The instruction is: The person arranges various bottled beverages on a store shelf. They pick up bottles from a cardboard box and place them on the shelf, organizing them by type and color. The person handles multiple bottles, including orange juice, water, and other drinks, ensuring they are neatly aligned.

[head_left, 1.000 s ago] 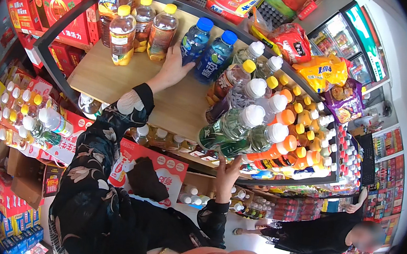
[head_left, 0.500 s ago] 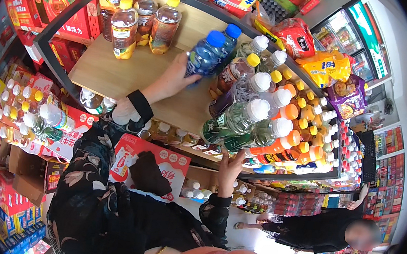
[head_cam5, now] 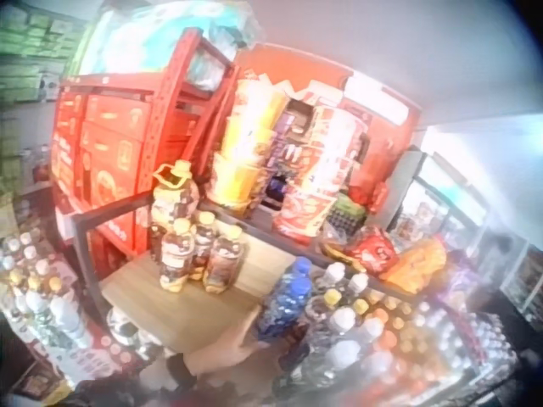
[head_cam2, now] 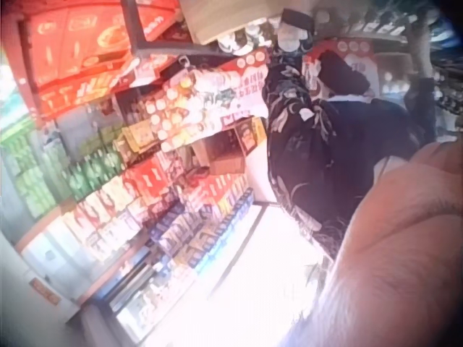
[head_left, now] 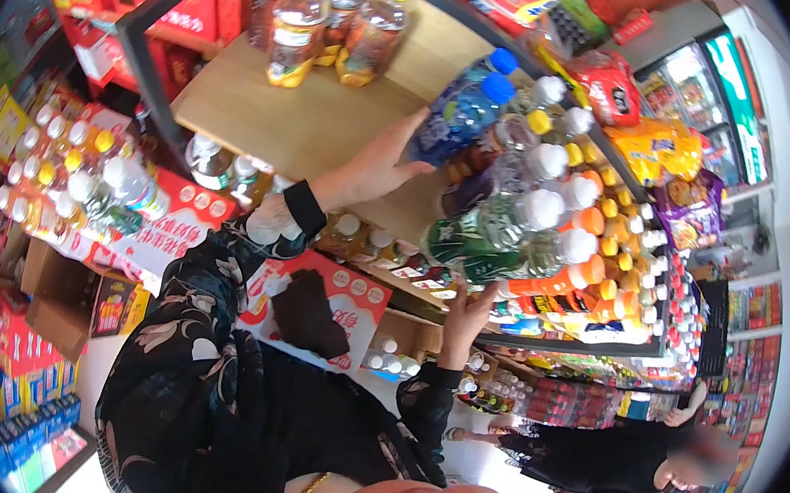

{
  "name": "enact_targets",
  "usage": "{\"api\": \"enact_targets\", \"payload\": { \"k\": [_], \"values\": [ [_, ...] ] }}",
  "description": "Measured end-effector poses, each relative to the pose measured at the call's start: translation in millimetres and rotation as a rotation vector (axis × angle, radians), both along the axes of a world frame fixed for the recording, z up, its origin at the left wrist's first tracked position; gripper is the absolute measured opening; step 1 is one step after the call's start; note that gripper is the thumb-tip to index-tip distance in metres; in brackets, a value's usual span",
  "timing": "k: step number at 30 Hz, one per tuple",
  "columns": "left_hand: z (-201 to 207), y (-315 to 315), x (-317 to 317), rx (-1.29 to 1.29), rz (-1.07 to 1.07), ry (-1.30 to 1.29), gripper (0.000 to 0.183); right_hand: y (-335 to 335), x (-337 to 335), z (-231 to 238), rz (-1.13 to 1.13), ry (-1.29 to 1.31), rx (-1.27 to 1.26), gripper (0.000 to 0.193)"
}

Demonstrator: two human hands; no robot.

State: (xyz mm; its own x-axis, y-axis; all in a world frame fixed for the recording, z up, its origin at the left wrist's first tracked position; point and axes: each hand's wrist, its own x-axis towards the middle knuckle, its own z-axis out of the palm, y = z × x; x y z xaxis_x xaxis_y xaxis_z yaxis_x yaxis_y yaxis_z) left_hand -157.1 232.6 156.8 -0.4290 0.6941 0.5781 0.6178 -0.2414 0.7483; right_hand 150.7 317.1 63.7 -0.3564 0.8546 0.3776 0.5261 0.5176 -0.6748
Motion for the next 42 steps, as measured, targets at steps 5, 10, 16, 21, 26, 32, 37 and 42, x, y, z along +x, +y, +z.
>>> {"api": "enact_targets", "payload": {
  "k": [5,10,16,21,26,32,37,42],
  "values": [
    [-6.6,-107.5,-1.4,0.106,-0.315,-0.689,0.033,-7.6,-2.0,15.7,0.024,0.171,-0.159,0.068],
    [-56.4,-225.4,-14.6,0.137,0.251,-0.450,0.026,-14.4,-15.5,26.5,0.040,0.160,-0.146,0.070],
    [-49.2,-329.5,-50.8,0.040,0.983,0.163,0.028,-23.2,-14.0,37.2,0.063,0.177,-0.139,0.073],
    [-46.6,-352.6,-69.0,-0.087,1.043,0.281,0.031,-22.7,-19.8,38.6,0.128,0.285,-0.206,0.069],
    [-50.5,-344.3,-76.7,-0.147,0.940,0.187,0.052,-54.4,-18.6,54.2,0.066,0.278,-0.227,0.069],
    [-50.0,-346.2,-77.5,-0.186,0.936,0.112,0.048,-85.8,-3.0,42.4,0.048,0.276,-0.271,0.066],
    [-57.5,-347.5,-75.2,-0.163,0.868,0.150,0.044,-109.8,-0.6,19.9,0.122,0.230,-0.352,0.060],
    [-77.3,-345.8,-63.3,-0.075,0.755,-0.145,0.035,-126.9,-27.9,27.3,0.263,0.048,-0.268,0.049]
  ]
}}
